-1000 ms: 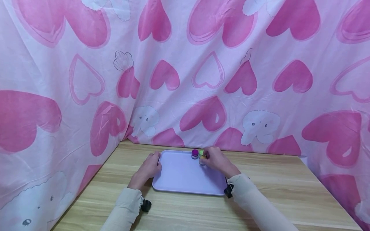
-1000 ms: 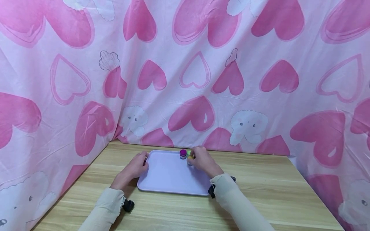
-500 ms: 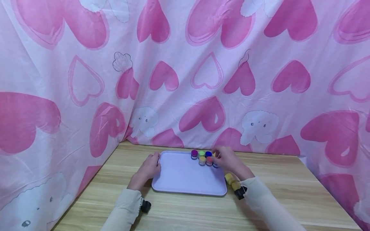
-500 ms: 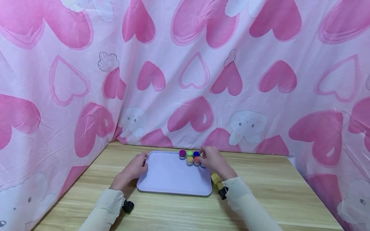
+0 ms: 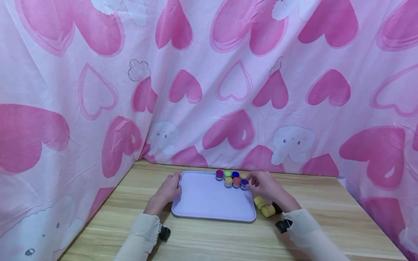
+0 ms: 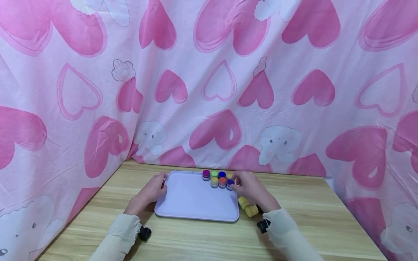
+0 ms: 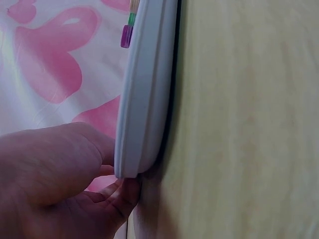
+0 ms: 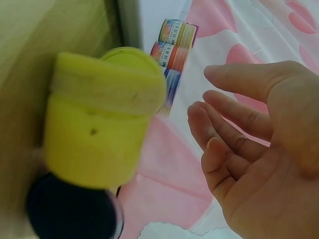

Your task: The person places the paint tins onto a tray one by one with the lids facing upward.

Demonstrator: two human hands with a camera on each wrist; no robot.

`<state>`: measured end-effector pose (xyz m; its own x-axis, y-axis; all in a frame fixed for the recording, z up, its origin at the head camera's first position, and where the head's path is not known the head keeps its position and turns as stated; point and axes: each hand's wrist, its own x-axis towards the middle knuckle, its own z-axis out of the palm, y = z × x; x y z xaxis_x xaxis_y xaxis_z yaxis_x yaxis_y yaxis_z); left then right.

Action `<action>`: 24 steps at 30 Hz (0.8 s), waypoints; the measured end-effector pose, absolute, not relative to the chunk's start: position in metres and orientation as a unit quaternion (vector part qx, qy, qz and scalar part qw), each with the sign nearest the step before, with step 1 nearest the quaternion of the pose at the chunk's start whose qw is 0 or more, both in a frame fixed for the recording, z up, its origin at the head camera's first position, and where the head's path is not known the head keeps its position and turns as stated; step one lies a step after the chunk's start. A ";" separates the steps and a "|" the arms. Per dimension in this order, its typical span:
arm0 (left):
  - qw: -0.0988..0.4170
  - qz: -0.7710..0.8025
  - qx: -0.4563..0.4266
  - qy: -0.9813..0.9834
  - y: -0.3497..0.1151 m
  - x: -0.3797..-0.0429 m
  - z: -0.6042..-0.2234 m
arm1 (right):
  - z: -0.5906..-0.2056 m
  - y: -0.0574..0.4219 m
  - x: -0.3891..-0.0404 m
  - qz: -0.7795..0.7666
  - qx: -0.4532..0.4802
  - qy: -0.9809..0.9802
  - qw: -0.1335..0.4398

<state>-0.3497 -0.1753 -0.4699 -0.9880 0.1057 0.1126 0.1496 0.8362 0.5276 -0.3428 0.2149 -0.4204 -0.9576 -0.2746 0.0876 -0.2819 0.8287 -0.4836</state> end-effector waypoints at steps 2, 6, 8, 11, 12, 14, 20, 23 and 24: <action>0.043 -0.277 -0.071 -0.957 -0.175 -0.350 -0.469 | -0.422 0.218 -0.340 0.248 0.148 -0.957 0.001; 0.049 -0.276 -0.077 -0.957 -0.175 -0.350 -0.469 | -0.426 0.226 -0.336 0.238 0.153 -0.959 -0.006; 0.048 -0.275 -0.078 -0.957 -0.175 -0.351 -0.470 | -0.427 0.229 -0.333 0.231 0.156 -0.960 -0.009; 0.047 -0.274 -0.077 -0.958 -0.175 -0.352 -0.471 | -0.427 0.234 -0.329 0.220 0.159 -0.962 -0.016; 0.048 -0.274 -0.078 -0.957 -0.175 -0.352 -0.470 | -0.427 0.236 -0.328 0.215 0.161 -0.963 -0.017; 0.046 -0.274 -0.076 -0.958 -0.175 -0.351 -0.469 | -0.426 0.239 -0.325 0.212 0.163 -0.963 -0.024; 0.039 -0.276 -0.072 -0.958 -0.175 -0.351 -0.469 | -0.427 0.246 -0.316 0.216 0.171 -0.961 -0.036; 0.041 -0.277 -0.073 -0.957 -0.176 -0.351 -0.470 | -0.427 0.250 -0.313 0.214 0.179 -0.960 -0.035; 0.041 -0.279 -0.074 -0.957 -0.176 -0.351 -0.470 | -0.428 0.251 -0.313 0.213 0.184 -0.959 -0.034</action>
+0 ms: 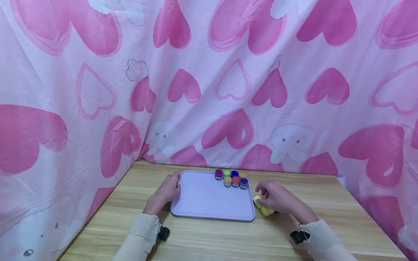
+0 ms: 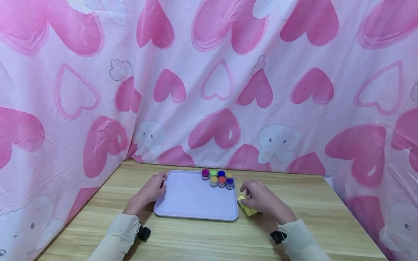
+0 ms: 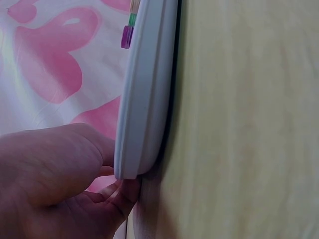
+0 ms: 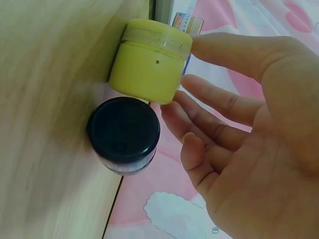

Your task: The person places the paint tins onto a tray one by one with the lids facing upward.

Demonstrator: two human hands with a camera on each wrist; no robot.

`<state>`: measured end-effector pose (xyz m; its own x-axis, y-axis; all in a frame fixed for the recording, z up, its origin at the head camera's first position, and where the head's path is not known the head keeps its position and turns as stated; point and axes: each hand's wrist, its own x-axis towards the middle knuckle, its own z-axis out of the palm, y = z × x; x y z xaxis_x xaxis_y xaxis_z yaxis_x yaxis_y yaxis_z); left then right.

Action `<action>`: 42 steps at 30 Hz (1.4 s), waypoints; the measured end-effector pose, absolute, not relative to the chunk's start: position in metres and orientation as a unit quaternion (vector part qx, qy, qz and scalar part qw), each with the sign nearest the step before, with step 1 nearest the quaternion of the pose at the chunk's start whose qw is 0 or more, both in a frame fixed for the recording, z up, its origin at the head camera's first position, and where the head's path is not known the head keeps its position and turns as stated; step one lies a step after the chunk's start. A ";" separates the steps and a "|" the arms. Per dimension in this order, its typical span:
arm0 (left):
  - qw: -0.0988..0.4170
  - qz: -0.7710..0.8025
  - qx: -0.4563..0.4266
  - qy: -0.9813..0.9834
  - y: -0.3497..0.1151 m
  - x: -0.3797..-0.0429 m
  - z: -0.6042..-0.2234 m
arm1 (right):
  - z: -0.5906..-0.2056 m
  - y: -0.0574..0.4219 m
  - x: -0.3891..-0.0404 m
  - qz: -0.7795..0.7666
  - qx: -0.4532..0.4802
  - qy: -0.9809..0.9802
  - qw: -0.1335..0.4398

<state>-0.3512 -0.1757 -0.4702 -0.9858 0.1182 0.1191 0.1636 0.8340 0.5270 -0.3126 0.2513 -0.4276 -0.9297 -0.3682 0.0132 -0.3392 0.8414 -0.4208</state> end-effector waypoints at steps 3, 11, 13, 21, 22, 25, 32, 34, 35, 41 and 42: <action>0.042 -0.282 -0.076 -0.955 -0.175 -0.351 -0.471 | -0.429 0.255 -0.311 -0.214 -0.187 0.958 0.040; 0.049 -0.273 -0.080 -0.957 -0.176 -0.349 -0.470 | -0.434 0.258 -0.306 -0.224 -0.163 0.957 0.087; 0.042 -0.279 -0.076 -0.956 -0.176 -0.349 -0.471 | -0.436 0.258 -0.306 -0.223 -0.157 0.958 0.089; 0.055 -0.274 -0.084 -0.956 -0.174 -0.349 -0.469 | -0.438 0.254 -0.304 -0.223 -0.148 0.960 0.081; 0.055 -0.274 -0.083 -0.956 -0.174 -0.349 -0.468 | -0.438 0.254 -0.304 -0.223 -0.146 0.960 0.080; 0.046 -0.271 -0.076 -0.958 -0.174 -0.350 -0.468 | -0.438 0.254 -0.304 -0.220 -0.140 0.962 0.078; 0.042 -0.272 -0.075 -0.959 -0.175 -0.351 -0.470 | -0.434 0.253 -0.306 -0.228 -0.121 0.964 0.067; 0.042 -0.271 -0.076 -0.959 -0.175 -0.351 -0.470 | -0.433 0.252 -0.306 -0.236 -0.118 0.963 0.062; 0.042 -0.272 -0.075 -0.958 -0.175 -0.351 -0.470 | -0.433 0.251 -0.306 -0.240 -0.117 0.962 0.061; 0.040 -0.274 -0.072 -0.958 -0.175 -0.352 -0.470 | -0.430 0.250 -0.309 -0.259 -0.116 0.958 0.043; 0.039 -0.274 -0.072 -0.958 -0.175 -0.352 -0.470 | -0.429 0.250 -0.309 -0.262 -0.115 0.957 0.039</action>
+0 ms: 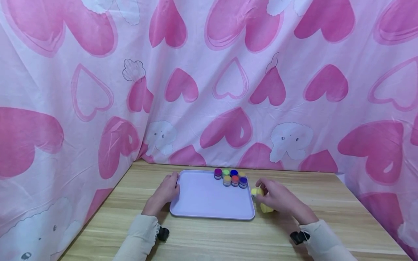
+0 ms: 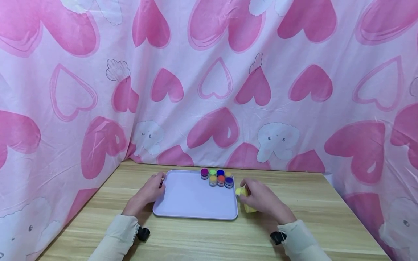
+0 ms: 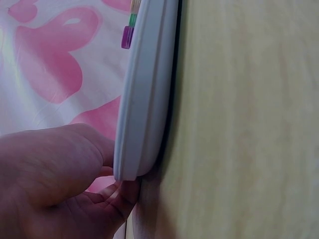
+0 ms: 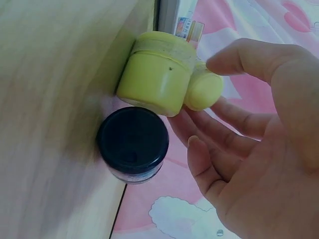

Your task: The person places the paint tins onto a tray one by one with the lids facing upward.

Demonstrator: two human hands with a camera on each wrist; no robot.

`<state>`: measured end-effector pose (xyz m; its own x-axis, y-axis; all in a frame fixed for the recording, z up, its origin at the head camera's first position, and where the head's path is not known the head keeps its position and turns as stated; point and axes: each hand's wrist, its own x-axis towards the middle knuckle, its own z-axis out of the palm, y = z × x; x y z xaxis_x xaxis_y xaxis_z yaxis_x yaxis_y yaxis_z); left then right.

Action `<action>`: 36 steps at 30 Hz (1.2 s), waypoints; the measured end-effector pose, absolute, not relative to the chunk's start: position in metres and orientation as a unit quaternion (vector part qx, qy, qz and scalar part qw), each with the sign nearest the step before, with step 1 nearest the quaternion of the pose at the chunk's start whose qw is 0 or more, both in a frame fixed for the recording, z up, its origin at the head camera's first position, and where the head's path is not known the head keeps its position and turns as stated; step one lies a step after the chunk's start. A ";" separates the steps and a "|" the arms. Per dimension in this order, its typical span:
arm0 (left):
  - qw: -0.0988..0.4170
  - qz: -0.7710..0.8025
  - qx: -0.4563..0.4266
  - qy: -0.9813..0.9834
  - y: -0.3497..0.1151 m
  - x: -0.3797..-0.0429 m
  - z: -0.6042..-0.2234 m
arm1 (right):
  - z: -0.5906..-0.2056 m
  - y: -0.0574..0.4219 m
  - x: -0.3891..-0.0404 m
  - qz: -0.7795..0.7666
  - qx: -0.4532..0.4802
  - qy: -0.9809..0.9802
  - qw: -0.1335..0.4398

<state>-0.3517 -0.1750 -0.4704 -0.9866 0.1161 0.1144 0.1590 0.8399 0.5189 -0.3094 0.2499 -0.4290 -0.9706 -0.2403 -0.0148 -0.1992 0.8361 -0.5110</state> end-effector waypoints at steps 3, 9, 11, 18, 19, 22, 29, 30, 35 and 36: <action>0.038 -0.273 -0.071 -0.959 -0.175 -0.352 -0.471 | -0.427 0.247 -0.311 -0.270 -0.114 0.956 0.029; 0.034 -0.272 -0.066 -0.959 -0.174 -0.352 -0.471 | -0.424 0.237 -0.314 -0.293 -0.135 0.947 0.007; 0.032 -0.274 -0.064 -0.959 -0.174 -0.352 -0.470 | -0.423 0.233 -0.315 -0.299 -0.142 0.944 0.002; 0.031 -0.276 -0.064 -0.959 -0.173 -0.351 -0.469 | -0.423 0.218 -0.321 -0.300 -0.184 0.936 -0.021; 0.031 -0.275 -0.064 -0.959 -0.174 -0.352 -0.469 | -0.423 0.216 -0.322 -0.300 -0.189 0.935 -0.024; 0.036 -0.275 -0.068 -0.958 -0.174 -0.352 -0.470 | -0.423 0.210 -0.326 -0.298 -0.205 0.932 -0.031; 0.039 -0.271 -0.067 -0.959 -0.172 -0.352 -0.471 | -0.424 0.198 -0.331 -0.304 -0.254 0.917 -0.038; 0.038 -0.272 -0.064 -0.959 -0.172 -0.352 -0.471 | -0.424 0.197 -0.332 -0.306 -0.259 0.915 -0.040; 0.032 -0.271 -0.058 -0.960 -0.172 -0.352 -0.470 | -0.425 0.189 -0.336 -0.311 -0.274 0.909 -0.051; 0.031 -0.271 -0.057 -0.960 -0.171 -0.352 -0.470 | -0.425 0.188 -0.337 -0.310 -0.275 0.908 -0.053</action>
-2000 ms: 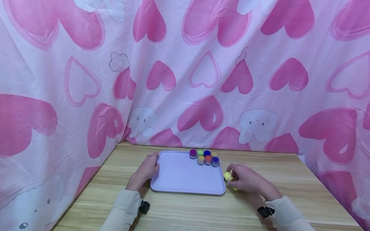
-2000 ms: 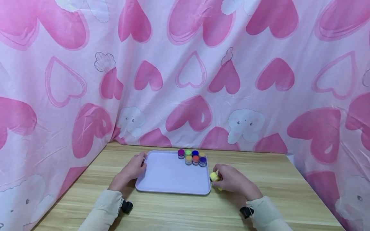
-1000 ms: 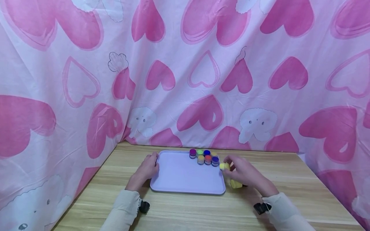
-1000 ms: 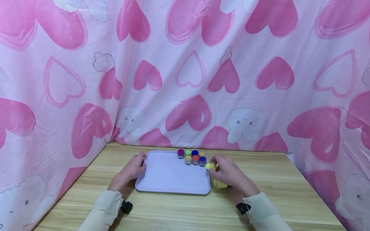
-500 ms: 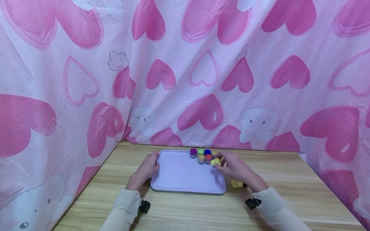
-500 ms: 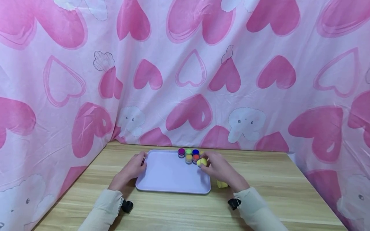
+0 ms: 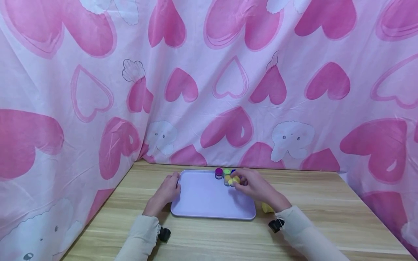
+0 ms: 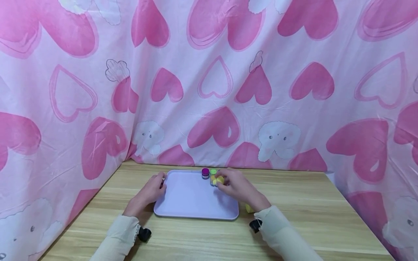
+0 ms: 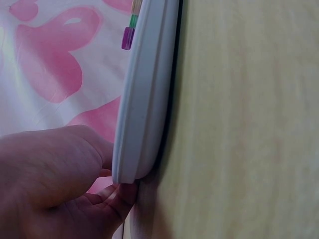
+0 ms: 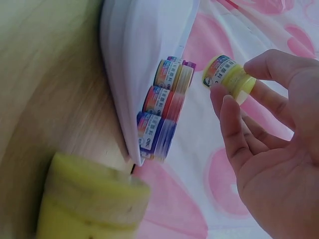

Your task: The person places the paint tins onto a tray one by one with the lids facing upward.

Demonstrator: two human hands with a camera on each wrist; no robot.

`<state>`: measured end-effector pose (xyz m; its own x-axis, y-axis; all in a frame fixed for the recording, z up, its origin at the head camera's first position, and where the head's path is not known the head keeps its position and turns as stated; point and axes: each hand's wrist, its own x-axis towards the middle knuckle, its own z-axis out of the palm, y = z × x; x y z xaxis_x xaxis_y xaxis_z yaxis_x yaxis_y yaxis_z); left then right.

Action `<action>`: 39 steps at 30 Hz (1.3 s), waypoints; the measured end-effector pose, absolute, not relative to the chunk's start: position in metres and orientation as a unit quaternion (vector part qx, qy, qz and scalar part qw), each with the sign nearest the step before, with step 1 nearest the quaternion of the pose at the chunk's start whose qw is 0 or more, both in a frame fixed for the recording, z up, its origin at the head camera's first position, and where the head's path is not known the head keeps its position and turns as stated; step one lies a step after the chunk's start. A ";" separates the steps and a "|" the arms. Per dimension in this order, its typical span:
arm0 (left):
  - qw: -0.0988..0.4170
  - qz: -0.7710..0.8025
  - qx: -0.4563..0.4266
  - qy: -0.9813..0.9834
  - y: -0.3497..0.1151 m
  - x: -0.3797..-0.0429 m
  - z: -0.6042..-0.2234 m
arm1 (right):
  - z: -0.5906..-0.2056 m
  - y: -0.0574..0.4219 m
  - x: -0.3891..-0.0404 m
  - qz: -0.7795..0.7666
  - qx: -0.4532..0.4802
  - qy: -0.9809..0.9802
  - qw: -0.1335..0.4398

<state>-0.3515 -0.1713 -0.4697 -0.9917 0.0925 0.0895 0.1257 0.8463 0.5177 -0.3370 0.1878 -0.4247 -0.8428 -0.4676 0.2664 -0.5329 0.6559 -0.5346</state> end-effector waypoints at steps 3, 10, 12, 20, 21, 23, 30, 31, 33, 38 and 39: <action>0.026 -0.275 -0.054 -0.959 -0.171 -0.351 -0.469 | -0.425 0.183 -0.340 0.311 0.275 -0.908 0.051; 0.023 -0.277 -0.051 -0.959 -0.171 -0.352 -0.470 | -0.425 0.173 -0.346 0.327 0.274 -0.904 0.035; 0.023 -0.277 -0.051 -0.959 -0.171 -0.352 -0.471 | -0.425 0.171 -0.348 0.327 0.277 -0.903 0.031; 0.025 -0.281 -0.048 -0.958 -0.170 -0.353 -0.474 | -0.425 0.163 -0.354 0.316 0.275 -0.908 0.016; 0.025 -0.282 -0.047 -0.958 -0.169 -0.353 -0.474 | -0.425 0.162 -0.355 0.318 0.275 -0.907 0.013; 0.029 -0.283 -0.048 -0.957 -0.168 -0.352 -0.476 | -0.426 0.161 -0.355 0.320 0.276 -0.906 0.008; 0.036 -0.283 -0.051 -0.957 -0.168 -0.350 -0.479 | -0.428 0.156 -0.361 0.315 0.273 -0.909 0.010; 0.034 -0.284 -0.049 -0.957 -0.168 -0.350 -0.478 | -0.427 0.155 -0.362 0.316 0.270 -0.909 0.011; 0.031 -0.285 -0.047 -0.957 -0.168 -0.350 -0.477 | -0.426 0.153 -0.365 0.316 0.268 -0.910 0.012; 0.031 -0.283 -0.048 -0.957 -0.170 -0.350 -0.474 | -0.424 0.149 -0.372 0.307 0.264 -0.914 0.016; 0.032 -0.282 -0.048 -0.958 -0.170 -0.350 -0.473 | -0.424 0.149 -0.373 0.306 0.262 -0.915 0.016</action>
